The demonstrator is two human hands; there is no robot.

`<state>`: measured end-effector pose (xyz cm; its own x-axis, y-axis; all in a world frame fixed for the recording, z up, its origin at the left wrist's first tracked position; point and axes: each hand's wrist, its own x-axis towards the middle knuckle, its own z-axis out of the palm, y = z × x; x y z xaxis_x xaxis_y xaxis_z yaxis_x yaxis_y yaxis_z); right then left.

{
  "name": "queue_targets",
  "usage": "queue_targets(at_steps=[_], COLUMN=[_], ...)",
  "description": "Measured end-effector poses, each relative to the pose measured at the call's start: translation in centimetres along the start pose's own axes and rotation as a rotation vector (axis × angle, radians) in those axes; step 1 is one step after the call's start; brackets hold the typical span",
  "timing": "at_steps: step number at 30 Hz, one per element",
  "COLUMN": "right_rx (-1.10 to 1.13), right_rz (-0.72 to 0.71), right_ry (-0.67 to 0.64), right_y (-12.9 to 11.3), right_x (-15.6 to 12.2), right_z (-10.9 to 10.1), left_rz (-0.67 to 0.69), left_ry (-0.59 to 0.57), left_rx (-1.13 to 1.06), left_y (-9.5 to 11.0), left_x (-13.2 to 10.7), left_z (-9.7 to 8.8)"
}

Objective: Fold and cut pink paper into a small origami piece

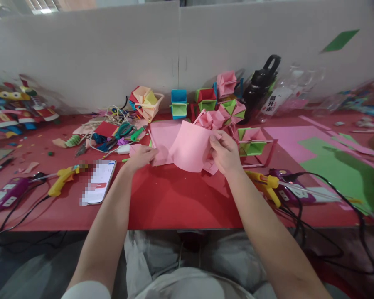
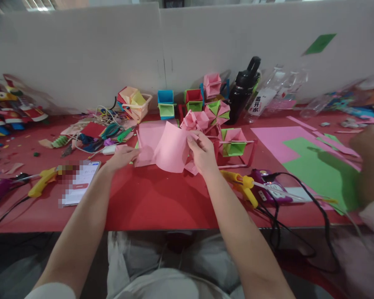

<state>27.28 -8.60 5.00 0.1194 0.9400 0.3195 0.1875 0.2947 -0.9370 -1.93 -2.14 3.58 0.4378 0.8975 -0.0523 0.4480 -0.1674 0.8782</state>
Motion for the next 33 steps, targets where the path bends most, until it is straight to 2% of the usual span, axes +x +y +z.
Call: queue_targets(at_steps=[3, 4, 5, 6, 7, 11, 14, 16, 19, 22, 25, 28, 33], right_rx=[0.218, 0.229, 0.218, 0.198, 0.181, 0.214, 0.243, 0.196, 0.045, -0.098, -0.152, -0.079, 0.271], right_rz=[-0.058, -0.056, -0.043, -0.025, -0.005, 0.083, 0.188, 0.191, 0.084, -0.001, -0.010, 0.041, 0.210], right_ry=[0.097, 0.092, 0.087, 0.082, 0.077, 0.070, 0.068, 0.067, 0.059, -0.003, -0.044, -0.179, -0.479], right_y=[-0.6, -0.8, -0.9, -1.0, -1.1, -0.8, -0.2, 0.2, 0.7, 0.7, 0.3, -0.1, -0.6], right_x=[-0.2, -0.3, -0.4, -0.5, -0.5, -0.5, -0.3, -0.3, -0.5, -1.0, -1.6, -2.2, -3.1], right_z=[0.4, 0.5, 0.6, 0.6, 0.7, 0.9, 1.3, 1.5, 1.8, 2.2, 2.9, 3.8, 5.0], left_rz=[-0.164, -0.193, -0.197, -0.181, -0.151, -0.007, 0.036, 0.047, 0.073, 0.088, 0.077, 0.079, 0.139], left_ry=[-0.355, -0.438, -0.474, -0.463, -0.406, 0.051, 0.243, 0.289, 0.321, 0.330, 0.321, 0.328, 0.296], left_rx=[-0.183, -0.259, -0.343, -0.438, -0.539, -0.811, -0.890, -0.909, -0.886, -0.865, -0.864, -0.870, -0.807], left_y=[1.0, 1.3, 1.5, 1.7, 1.8, 1.7, 1.5, 1.4, 1.5, 1.8, 2.2, 2.6, 3.1], left_x=[-0.6, -0.7, -0.8, -0.8, -0.7, 0.3, 0.9, 1.0, 0.8, 0.6, 0.3, -0.1, -0.9], left_z=[0.6, 0.9, 1.3, 1.8, 2.3, 3.5, 3.3, 2.8, 2.4, 2.4, 2.6, 2.9, 3.7])
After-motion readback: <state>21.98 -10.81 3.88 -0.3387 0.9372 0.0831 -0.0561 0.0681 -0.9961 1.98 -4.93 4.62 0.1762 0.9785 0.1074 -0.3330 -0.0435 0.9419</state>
